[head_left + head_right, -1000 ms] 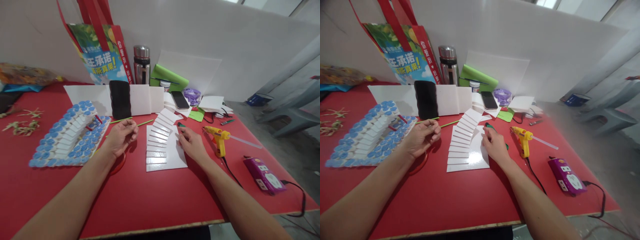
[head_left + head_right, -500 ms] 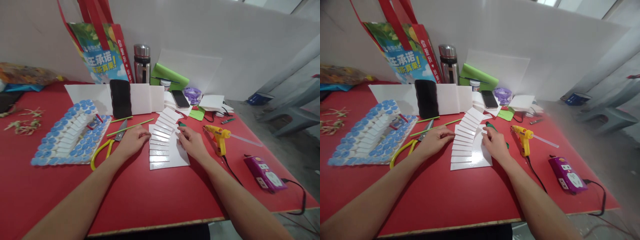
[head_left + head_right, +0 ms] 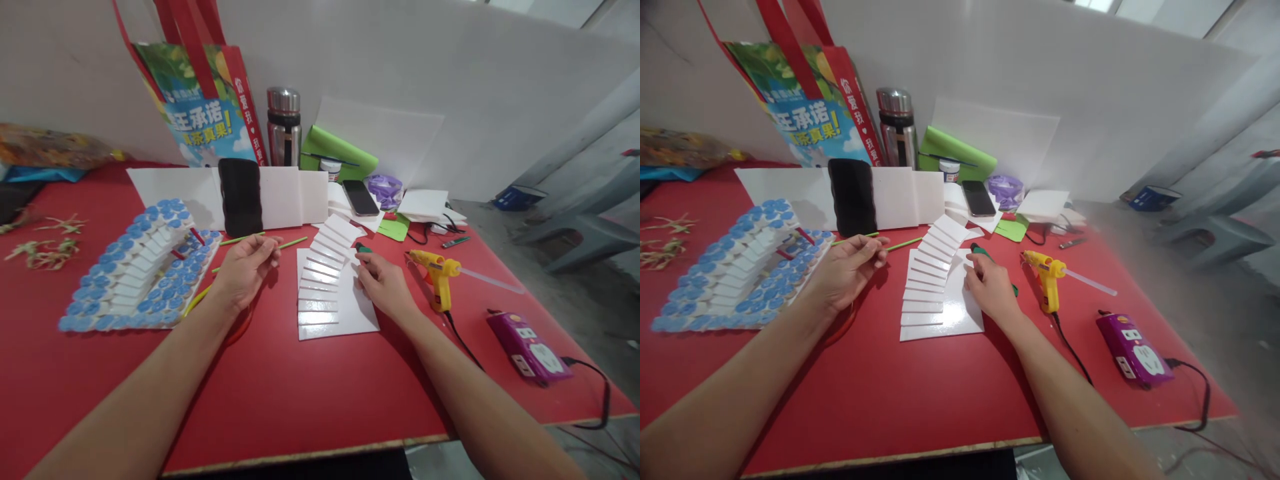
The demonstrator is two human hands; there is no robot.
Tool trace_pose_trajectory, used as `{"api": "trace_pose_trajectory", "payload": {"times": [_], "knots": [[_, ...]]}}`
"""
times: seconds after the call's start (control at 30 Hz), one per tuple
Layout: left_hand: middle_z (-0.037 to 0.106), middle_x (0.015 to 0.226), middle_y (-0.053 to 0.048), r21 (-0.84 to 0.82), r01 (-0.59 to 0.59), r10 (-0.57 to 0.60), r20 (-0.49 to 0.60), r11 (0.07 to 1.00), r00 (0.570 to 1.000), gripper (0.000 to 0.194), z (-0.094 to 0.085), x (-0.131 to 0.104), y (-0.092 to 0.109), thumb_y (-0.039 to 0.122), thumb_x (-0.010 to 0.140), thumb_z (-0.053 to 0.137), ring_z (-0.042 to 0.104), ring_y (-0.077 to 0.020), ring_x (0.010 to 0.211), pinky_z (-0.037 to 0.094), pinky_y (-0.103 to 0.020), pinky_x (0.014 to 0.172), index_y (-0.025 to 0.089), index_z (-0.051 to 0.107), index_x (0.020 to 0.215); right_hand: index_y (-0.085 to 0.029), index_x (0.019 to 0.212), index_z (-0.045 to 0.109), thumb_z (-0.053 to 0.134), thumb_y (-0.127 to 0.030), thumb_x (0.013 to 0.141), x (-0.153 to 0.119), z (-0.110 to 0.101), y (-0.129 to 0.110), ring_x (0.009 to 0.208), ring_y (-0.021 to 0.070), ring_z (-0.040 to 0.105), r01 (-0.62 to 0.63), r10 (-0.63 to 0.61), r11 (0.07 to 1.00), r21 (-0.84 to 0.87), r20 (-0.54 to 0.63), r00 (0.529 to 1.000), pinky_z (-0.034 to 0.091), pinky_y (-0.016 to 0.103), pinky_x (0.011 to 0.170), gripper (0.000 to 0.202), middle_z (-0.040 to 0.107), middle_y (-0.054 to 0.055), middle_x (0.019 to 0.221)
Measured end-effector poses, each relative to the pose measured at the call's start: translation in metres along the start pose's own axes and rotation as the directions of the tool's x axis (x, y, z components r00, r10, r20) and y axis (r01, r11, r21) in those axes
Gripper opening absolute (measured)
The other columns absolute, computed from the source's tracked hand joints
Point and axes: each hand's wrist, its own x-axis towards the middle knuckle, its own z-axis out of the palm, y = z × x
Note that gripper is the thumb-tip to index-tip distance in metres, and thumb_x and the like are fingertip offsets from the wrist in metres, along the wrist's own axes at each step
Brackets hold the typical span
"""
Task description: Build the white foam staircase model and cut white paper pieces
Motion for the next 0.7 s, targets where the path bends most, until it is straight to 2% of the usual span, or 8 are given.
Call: {"api": "trace_pose_trajectory", "payload": {"times": [0.13,0.27,0.33,0.4,0.47,0.53,0.6,0.7], "knots": [[0.071,0.086,-0.006,-0.007,0.053,-0.053,0.027,0.999,0.998,0.017,-0.002,0.002,0.001,0.023,0.081,0.076,0.058,-0.0113,0.068,0.047,-0.023,0.063,0.016,0.06,0.079,-0.015,0.125,0.064,0.05,-0.041,0.096,0.0,0.0,0.0,0.053,0.0197,0.059,-0.003,0.003,1.0,0.014,0.01,1.0,0.046,0.033,0.059,0.041,0.07,0.002,0.067],[0.052,0.061,0.004,0.185,-0.003,-0.006,0.047,0.983,0.999,0.017,-0.008,0.001,0.002,0.031,0.085,0.07,0.044,-0.0106,0.053,0.036,-0.023,0.054,0.02,0.058,0.081,-0.015,0.124,0.065,0.052,-0.041,0.095,0.0,0.001,0.0,0.051,0.0191,0.058,-0.002,0.002,1.0,0.022,0.009,1.0,0.045,0.033,0.058,0.042,0.07,0.001,0.066],[0.053,0.061,0.003,0.345,-0.071,0.047,0.077,0.936,0.996,0.012,-0.009,-0.001,0.005,0.03,0.085,0.07,0.045,-0.0126,0.056,0.036,-0.025,0.057,0.021,0.063,0.082,-0.016,0.125,0.065,0.052,-0.04,0.095,0.0,0.001,0.0,0.049,0.0185,0.057,-0.011,0.011,1.0,0.016,-0.002,1.0,0.046,0.033,0.059,0.041,0.07,0.001,0.066],[0.063,0.075,-0.002,0.6,-0.209,0.111,0.196,0.772,0.974,0.009,-0.01,-0.005,0.007,0.027,0.087,0.066,0.055,-0.0177,0.069,0.042,-0.029,0.067,0.021,0.072,0.09,-0.016,0.125,0.065,0.051,-0.039,0.095,0.0,0.0,-0.001,0.048,0.0181,0.057,-0.023,0.023,1.0,0.014,-0.011,1.0,0.047,0.033,0.059,0.04,0.07,0.0,0.065],[0.067,0.093,-0.007,0.798,-0.382,0.114,0.374,0.466,0.92,0.024,-0.009,-0.009,0.009,0.026,0.09,0.059,0.06,-0.0244,0.086,0.045,-0.036,0.079,0.023,0.076,0.107,-0.016,0.124,0.066,0.051,-0.039,0.095,0.0,0.0,-0.002,0.048,0.0181,0.057,-0.023,0.024,1.0,0.011,-0.018,1.0,0.048,0.034,0.06,0.039,0.069,0.0,0.064],[0.065,0.098,-0.01,0.854,-0.481,0.066,0.479,0.197,0.876,0.033,-0.006,-0.012,0.009,0.033,0.093,0.057,0.06,-0.0292,0.091,0.045,-0.041,0.083,0.022,0.074,0.117,-0.016,0.122,0.066,0.051,-0.039,0.095,0.0,-0.001,-0.002,0.049,0.0184,0.058,-0.013,0.013,1.0,0.009,-0.016,1.0,0.048,0.033,0.061,0.038,0.069,0.0,0.064],[0.06,0.094,-0.011,0.856,-0.515,0.027,0.515,0.05,0.857,0.034,-0.004,-0.012,0.007,0.042,0.094,0.057,0.057,-0.03,0.088,0.044,-0.042,0.08,0.019,0.075,0.111,-0.016,0.123,0.066,0.051,-0.038,0.095,0.0,-0.001,-0.003,0.051,0.0186,0.06,-0.01,0.01,1.0,0.007,-0.01,1.0,0.048,0.033,0.061,0.039,0.069,0.001,0.065],[0.054,0.086,-0.01,0.839,-0.544,0.012,0.544,-0.01,0.839,0.031,-0.003,-0.008,0.0,0.037,0.098,0.053,0.053,-0.0271,0.081,0.041,-0.039,0.075,0.019,0.074,0.086,-0.015,0.125,0.065,0.051,-0.037,0.095,0.0,-0.001,-0.004,0.052,0.0188,0.06,-0.015,0.015,1.0,0.007,-0.005,1.0,0.047,0.032,0.06,0.04,0.071,0.001,0.066]]}}
